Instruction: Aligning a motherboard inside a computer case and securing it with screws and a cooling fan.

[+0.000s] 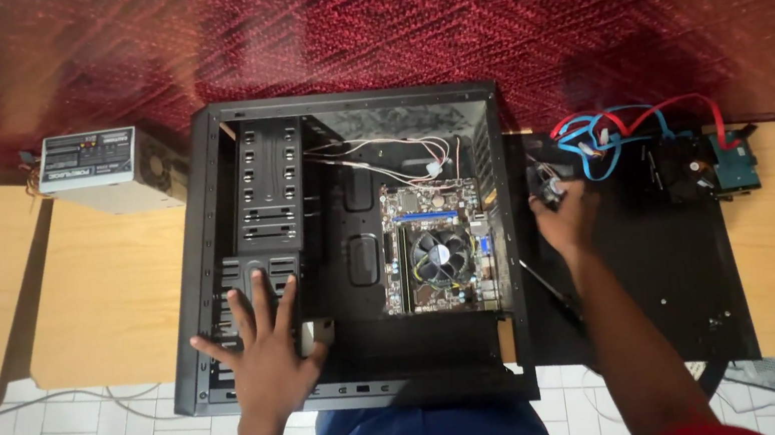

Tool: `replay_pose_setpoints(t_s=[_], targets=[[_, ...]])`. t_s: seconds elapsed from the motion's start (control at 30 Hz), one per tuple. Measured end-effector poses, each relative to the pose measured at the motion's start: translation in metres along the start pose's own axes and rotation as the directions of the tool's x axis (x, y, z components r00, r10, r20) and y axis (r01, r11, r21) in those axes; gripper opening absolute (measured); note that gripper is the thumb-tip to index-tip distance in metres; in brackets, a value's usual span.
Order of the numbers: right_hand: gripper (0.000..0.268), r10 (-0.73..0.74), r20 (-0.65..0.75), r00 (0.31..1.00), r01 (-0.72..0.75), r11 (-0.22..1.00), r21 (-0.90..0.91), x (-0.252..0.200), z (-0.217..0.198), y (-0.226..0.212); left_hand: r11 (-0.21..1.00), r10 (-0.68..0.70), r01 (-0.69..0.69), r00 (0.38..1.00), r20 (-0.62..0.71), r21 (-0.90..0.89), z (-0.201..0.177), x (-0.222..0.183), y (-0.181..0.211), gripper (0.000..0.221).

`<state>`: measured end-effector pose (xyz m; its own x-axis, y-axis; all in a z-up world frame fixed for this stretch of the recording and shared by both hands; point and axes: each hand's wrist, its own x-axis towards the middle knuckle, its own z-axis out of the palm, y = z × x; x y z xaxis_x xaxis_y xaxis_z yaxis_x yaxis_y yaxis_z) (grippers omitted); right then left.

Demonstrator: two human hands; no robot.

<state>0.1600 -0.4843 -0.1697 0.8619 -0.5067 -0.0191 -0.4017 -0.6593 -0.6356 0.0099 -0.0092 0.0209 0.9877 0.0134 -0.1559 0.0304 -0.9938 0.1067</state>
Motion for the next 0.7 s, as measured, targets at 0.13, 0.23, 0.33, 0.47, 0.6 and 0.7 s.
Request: replay_pose_setpoints(t_s=[0.13,0.23,0.33,0.47,0.6,0.7], targets=[[0.026,0.269,0.337,0.902,-0.430,0.613,0.663,-0.019,-0.027,0.000,1.000,0.004,-0.004,1.000,0.009,-0.007,0.000,0.002,-0.001,0.092],[0.084,0.103,0.707,0.700,-0.714,0.087,0.695,-0.069,-0.076,-0.024,1.000,-0.007,0.007,0.999,0.045,0.002,-0.001,0.001,-0.001,0.096],[0.081,-0.294,0.623,0.725,-0.688,-0.263,0.676,-0.104,-0.091,-0.014,1.000,-0.010,0.010,1.000,0.023,-0.005,0.000,0.000,0.000,0.092],[0.061,-0.301,0.572,0.763,-0.647,-0.340,0.683,-0.117,-0.117,-0.025,0.999,-0.048,0.049,0.995,0.082,-0.008,-0.014,0.000,0.008,0.095],[0.052,-0.318,0.435,0.842,-0.517,-0.251,0.818,-0.117,-0.160,-0.068,0.994,-0.091,0.099,0.985,0.149,-0.049,-0.024,0.000,0.013,0.095],[0.055,-0.407,0.385,0.829,-0.506,-0.251,0.825,-0.119,-0.175,-0.080,0.996,-0.087,0.091,0.987,0.136,-0.025,-0.019,-0.001,0.011,0.097]])
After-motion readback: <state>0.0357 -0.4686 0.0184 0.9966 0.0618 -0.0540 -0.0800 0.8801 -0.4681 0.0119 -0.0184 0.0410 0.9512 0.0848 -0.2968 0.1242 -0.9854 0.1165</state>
